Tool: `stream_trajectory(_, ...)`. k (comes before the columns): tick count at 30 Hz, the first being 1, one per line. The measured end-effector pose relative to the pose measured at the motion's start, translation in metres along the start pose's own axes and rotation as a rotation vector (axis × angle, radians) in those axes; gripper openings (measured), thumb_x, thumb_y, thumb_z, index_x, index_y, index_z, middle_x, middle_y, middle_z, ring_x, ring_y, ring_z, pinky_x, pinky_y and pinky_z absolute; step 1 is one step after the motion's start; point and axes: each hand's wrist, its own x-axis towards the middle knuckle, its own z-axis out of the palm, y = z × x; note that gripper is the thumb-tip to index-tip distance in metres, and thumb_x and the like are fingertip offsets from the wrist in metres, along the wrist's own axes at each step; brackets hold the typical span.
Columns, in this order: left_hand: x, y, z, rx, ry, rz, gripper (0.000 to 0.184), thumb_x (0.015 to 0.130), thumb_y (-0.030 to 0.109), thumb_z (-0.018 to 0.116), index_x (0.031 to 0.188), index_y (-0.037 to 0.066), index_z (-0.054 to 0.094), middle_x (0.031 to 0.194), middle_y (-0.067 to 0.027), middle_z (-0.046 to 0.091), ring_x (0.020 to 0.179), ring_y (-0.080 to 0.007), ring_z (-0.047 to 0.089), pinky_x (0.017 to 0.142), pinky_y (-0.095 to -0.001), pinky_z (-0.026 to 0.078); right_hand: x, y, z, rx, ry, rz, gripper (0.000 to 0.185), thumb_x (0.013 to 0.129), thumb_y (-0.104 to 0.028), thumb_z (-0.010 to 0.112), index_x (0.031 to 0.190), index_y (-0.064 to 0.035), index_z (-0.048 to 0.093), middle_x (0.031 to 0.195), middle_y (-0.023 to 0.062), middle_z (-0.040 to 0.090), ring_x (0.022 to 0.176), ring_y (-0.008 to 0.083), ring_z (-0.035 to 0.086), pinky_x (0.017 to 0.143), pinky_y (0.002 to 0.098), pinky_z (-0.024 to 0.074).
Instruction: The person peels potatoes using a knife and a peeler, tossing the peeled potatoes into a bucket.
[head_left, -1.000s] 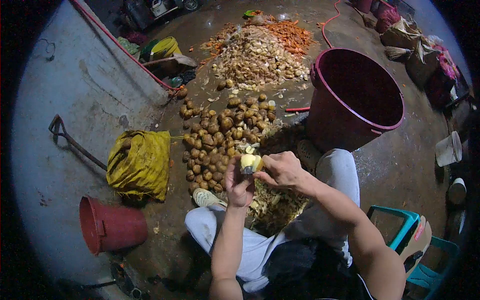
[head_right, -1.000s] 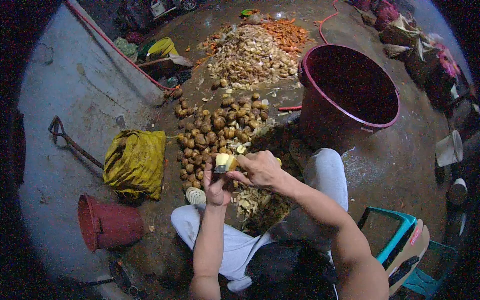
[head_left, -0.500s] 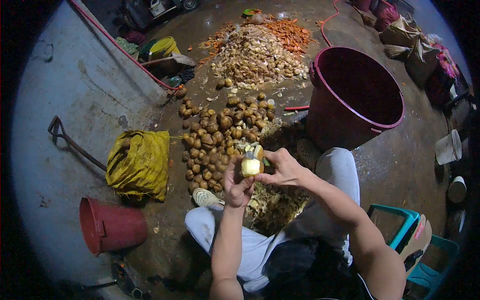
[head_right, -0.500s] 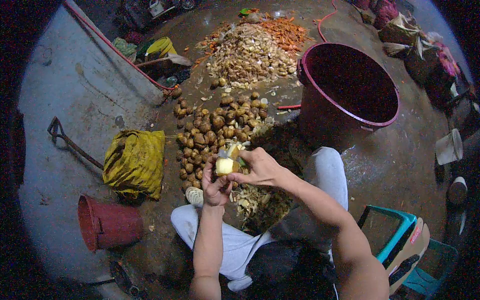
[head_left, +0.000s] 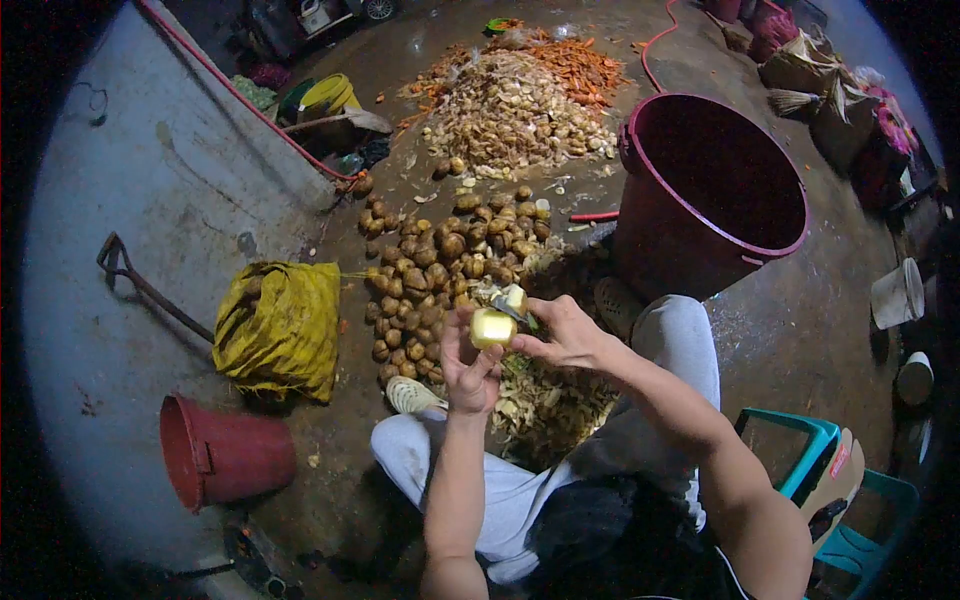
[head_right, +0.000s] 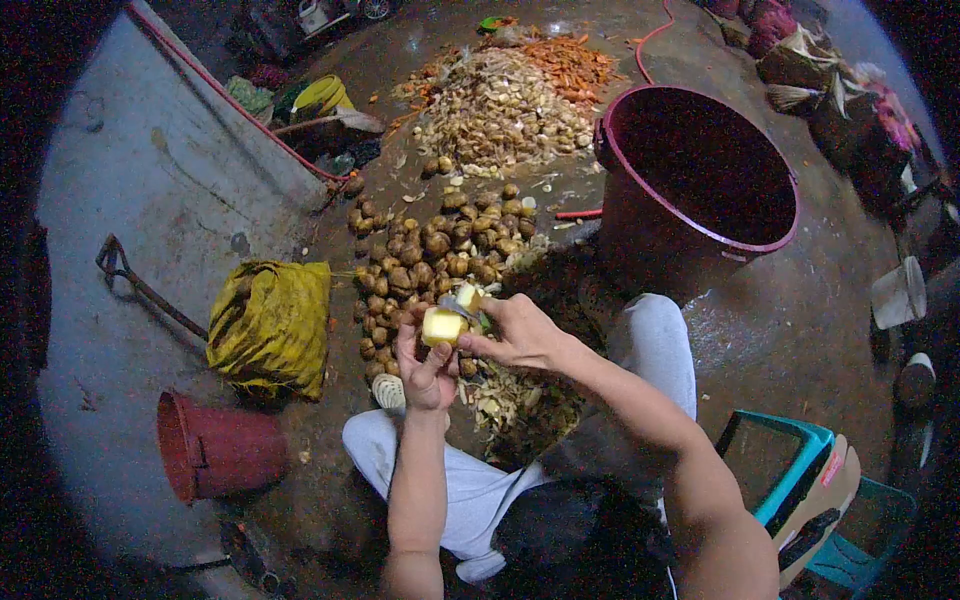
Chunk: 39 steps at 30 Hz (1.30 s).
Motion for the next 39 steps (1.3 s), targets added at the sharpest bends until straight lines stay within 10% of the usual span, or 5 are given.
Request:
stream_trajectory(13,0.000,-0.001,0.001,-0.004,-0.058,-0.001,0.051,0.074,-0.004,0.074,0.120,0.004,0.053,0.106,-0.0077,0.064,0.093,-0.0162,0.063,0.073,-0.0237,0.051,-0.005,-0.007,0.001,-0.183,-0.059,-0.039,0.057,0.082,-0.058,0.062,0.081,-0.0007,0.059,0.055,0.0205,0.053,0.051,0.0382,0.058,0.049,0.0454,0.0437)
stream_trajectory(21,-0.002,-0.005,-0.007,-0.118,0.009,-0.127,0.053,0.078,-0.001,0.072,0.124,0.010,0.050,0.113,-0.0066,0.060,0.086,-0.0097,0.059,0.049,-0.0151,0.040,-0.001,-0.001,-0.002,-0.085,-0.011,-0.013,0.060,0.080,-0.058,0.063,0.090,0.0008,0.060,0.060,0.0223,0.056,0.057,0.0404,0.059,0.053,0.0449,0.0459)
stream_trajectory(39,-0.003,-0.024,-0.014,-0.288,-0.010,-0.143,0.046,0.080,-0.002,0.068,0.122,0.010,0.057,0.114,-0.0038,0.061,0.098,-0.0135,0.060,0.068,-0.0189,0.046,-0.004,0.000,0.005,-0.241,0.024,-0.037,0.054,0.082,-0.057,0.062,0.095,-0.0044,0.062,0.055,0.0200,0.054,0.054,0.0411,0.058,0.051,0.0460,0.0460)
